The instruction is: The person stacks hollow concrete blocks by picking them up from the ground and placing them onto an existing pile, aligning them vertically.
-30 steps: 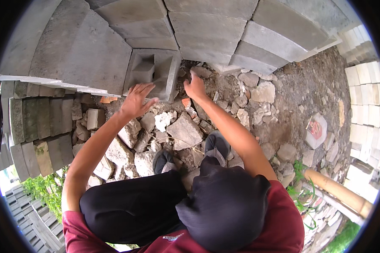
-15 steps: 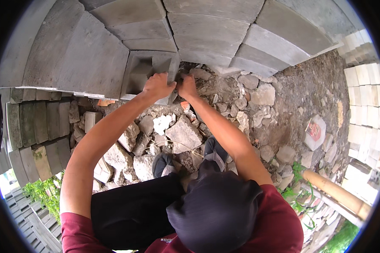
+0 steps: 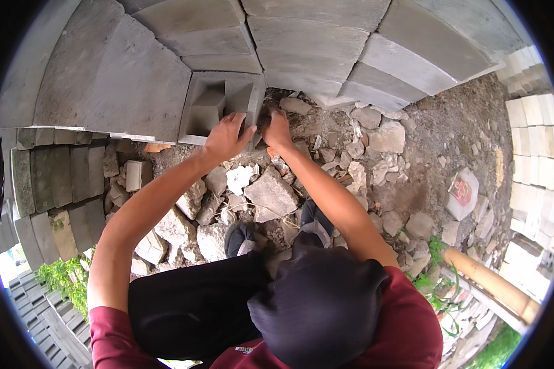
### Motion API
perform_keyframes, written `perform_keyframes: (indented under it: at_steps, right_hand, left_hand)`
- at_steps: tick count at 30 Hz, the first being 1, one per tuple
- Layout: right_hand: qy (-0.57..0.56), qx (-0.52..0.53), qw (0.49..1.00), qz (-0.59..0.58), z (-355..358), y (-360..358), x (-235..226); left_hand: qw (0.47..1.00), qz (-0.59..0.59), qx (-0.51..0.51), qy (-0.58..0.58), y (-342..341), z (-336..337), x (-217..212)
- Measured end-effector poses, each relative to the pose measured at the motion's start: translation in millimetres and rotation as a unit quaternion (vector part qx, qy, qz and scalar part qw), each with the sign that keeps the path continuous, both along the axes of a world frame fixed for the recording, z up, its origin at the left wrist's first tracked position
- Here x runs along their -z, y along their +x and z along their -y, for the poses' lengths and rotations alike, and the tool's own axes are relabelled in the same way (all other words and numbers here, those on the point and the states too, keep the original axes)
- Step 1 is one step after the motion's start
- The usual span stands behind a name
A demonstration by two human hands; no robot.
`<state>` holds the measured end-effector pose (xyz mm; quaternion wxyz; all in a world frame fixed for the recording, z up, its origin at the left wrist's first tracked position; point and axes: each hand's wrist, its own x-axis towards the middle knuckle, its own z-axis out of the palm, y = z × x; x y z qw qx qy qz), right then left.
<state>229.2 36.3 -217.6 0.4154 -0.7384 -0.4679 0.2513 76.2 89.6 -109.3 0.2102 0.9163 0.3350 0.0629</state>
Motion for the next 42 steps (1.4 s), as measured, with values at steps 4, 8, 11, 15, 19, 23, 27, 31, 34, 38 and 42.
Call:
perform_keyframes:
  at_steps: [4, 8, 11, 15, 19, 23, 27, 31, 34, 38, 42]
  right_hand:
    - [-0.007, 0.057, 0.998, -0.005, 7.9, 16.7, -6.9]
    - [0.058, 0.03, 0.995, -0.071, 12.6, 0.6, -57.0]
    - [0.162, -0.032, 0.984, 0.067, 7.8, -4.8, -96.3]
    - [0.182, -0.082, 0.972, 0.125, -13.1, -24.0, -82.9]
    - [0.202, -0.117, 0.971, 0.057, -24.5, -23.1, -53.0]
    - [0.165, -0.12, 0.979, 0.006, -17.3, -28.4, -61.4]
    - [0.202, 0.038, 0.954, -0.217, -15.6, -28.0, -69.2]
    - [0.036, 0.091, 0.934, -0.345, -34.7, -42.3, -68.7]
    - [0.042, 0.081, 0.93, -0.356, -29.4, -32.4, -60.9]
    - [0.052, 0.121, 0.916, -0.38, -19.6, -19.1, -50.8]
    - [0.069, 0.16, 0.901, -0.397, -16.3, -10.8, -49.1]
  left_hand:
    - [0.993, 0.055, 0.079, 0.065, -18.1, 7.9, 3.7]
    - [0.99, 0.017, 0.122, 0.074, -35.7, -8.3, 0.8]
    - [0.997, 0.008, 0.052, 0.051, -52.5, -36.8, 5.9]
    - [0.993, 0.075, 0.064, 0.07, -55.5, -38.9, -2.6]
    - [0.991, 0.11, 0.076, 0.026, -55.4, -46.1, 2.7]
    - [0.993, 0.095, 0.0, 0.073, -59.0, -40.6, 1.6]
    - [0.988, 0.036, -0.057, 0.136, -57.8, -41.5, 2.0]
    - [0.986, -0.044, -0.058, 0.148, -49.5, -43.0, 4.8]
    - [0.985, -0.049, -0.048, 0.156, -47.6, -46.8, 6.1]
    - [0.987, -0.032, -0.048, 0.148, -55.9, -48.9, 7.8]
    - [0.987, -0.033, -0.039, 0.154, -61.2, -50.2, 7.2]
